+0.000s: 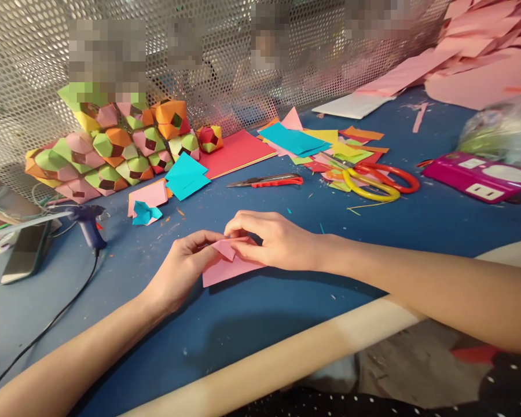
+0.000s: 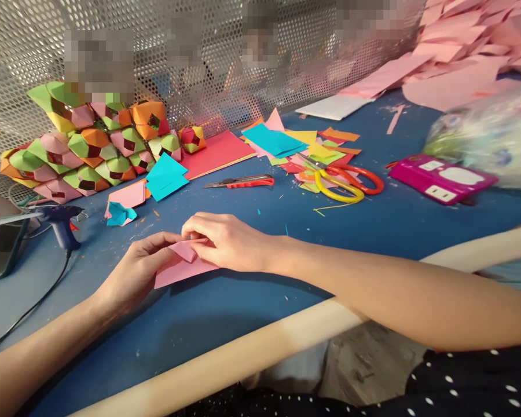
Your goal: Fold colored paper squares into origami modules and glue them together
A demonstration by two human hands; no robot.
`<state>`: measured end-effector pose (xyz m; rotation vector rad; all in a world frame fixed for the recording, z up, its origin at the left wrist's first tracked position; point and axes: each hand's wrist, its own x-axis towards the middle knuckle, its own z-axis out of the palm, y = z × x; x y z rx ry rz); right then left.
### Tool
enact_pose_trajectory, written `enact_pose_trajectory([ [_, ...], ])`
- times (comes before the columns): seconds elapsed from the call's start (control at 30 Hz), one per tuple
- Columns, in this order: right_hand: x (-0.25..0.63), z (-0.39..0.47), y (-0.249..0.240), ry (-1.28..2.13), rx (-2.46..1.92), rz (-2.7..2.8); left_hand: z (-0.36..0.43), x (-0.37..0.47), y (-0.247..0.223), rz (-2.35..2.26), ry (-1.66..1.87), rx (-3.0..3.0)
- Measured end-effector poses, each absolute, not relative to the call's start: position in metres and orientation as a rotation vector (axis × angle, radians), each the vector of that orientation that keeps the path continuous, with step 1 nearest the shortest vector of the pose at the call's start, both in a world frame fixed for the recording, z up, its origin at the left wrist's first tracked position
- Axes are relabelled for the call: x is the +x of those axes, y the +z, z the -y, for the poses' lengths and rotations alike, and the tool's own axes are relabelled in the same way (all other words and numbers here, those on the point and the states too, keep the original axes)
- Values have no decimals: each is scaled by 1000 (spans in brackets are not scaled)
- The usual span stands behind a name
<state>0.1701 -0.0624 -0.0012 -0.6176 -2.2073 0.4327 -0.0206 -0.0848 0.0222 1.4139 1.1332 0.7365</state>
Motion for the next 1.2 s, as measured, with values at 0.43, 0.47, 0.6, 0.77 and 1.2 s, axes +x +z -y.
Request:
enact_pose_trajectory([
  [0.43,167,64,-4,438,-588,2187,87,-21,24,-1243,689,1549],
  [0.47,167,64,-3,434,-577,2194,87,-21,24,-1261,693,1559],
  [0.6,168,64,-1,420,-558,2204,87,-21,24,-1277,693,1567],
  [0.77,170,62,-1,392,-541,2212,87,-22,27,-1232,657,1558],
  [1.2,170,61,-3,446,-545,2267,83,-24,29,-1272,555,1735],
])
